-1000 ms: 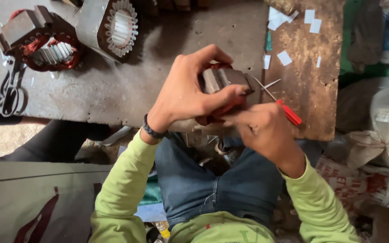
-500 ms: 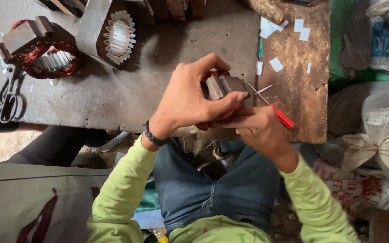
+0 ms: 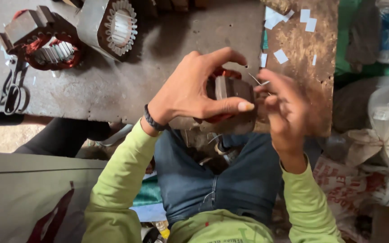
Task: Repairing or rewinding the copper wire coils on an electric motor stator.
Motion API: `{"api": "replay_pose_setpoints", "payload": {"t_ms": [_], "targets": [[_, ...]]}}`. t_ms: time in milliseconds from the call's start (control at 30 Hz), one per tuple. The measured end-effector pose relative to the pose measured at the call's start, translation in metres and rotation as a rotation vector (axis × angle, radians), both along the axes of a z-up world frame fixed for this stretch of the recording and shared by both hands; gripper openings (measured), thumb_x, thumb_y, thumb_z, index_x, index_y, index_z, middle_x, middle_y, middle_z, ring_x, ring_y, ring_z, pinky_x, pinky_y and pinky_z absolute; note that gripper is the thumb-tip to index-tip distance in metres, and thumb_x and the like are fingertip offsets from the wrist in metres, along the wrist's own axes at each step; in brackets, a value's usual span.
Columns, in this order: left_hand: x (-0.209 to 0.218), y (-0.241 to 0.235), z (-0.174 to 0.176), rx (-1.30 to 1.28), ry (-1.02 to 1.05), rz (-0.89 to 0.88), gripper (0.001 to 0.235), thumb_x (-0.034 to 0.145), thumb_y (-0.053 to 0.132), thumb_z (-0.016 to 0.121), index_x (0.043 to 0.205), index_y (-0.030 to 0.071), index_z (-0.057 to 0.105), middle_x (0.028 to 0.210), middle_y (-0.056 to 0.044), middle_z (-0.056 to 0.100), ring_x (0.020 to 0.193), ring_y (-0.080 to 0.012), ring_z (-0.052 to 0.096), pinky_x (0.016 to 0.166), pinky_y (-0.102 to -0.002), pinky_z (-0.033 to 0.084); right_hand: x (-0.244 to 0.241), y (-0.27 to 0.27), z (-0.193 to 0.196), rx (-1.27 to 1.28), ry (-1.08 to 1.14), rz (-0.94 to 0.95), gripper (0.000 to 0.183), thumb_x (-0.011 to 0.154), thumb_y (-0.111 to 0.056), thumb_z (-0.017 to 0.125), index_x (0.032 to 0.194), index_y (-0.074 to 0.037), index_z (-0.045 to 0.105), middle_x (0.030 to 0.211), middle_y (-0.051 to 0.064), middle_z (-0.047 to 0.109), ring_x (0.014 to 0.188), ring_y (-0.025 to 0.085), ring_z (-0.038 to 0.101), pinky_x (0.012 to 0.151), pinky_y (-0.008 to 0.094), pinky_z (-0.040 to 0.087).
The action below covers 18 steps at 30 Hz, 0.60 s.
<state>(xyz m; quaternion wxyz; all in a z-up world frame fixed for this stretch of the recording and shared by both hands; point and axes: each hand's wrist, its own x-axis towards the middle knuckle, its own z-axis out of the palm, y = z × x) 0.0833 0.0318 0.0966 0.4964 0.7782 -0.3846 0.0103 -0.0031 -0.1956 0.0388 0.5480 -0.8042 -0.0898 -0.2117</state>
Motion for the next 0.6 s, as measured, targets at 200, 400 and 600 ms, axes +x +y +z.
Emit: {"api": "replay_pose_setpoints", "payload": {"t_ms": [200,400,600], "targets": [[-0.016,0.005,0.016,0.346,-0.133,0.041,0.064,0.08,0.053,0.08,0.13,0.014,0.07,0.102,-0.013,0.074,0.089,-0.0331,0.071,0.08,-0.043,0.054,-0.031,0.022,-0.015,-0.014,0.051,0.068,0.047,0.112,-0.042,0.056,0.125,0.0,0.07,0.112,0.013,0.07,0.107,0.02,0.067,0.097,0.031,0.051],[-0.059,0.002,0.005,0.052,-0.053,0.401,0.035,0.093,0.024,0.061,0.124,0.011,0.068,0.139,-0.015,0.059,0.128,-0.0365,0.059,0.11,-0.046,0.045,-0.072,0.07,-0.008,-0.061,0.129,0.133,0.049,0.087,-0.017,0.076,0.13,0.002,0.063,0.121,0.02,0.065,0.095,0.027,0.07,0.084,0.036,0.057],[-0.029,0.011,-0.012,-0.031,-0.152,0.432,0.024,0.102,0.024,0.066,0.114,0.003,0.067,0.117,-0.012,0.072,0.123,-0.0352,0.064,0.114,-0.046,0.046,-0.052,0.052,-0.014,-0.242,-0.103,0.455,0.037,0.081,0.0,0.075,0.117,-0.008,0.072,0.108,0.011,0.075,0.09,0.024,0.076,0.079,0.033,0.062]]}}
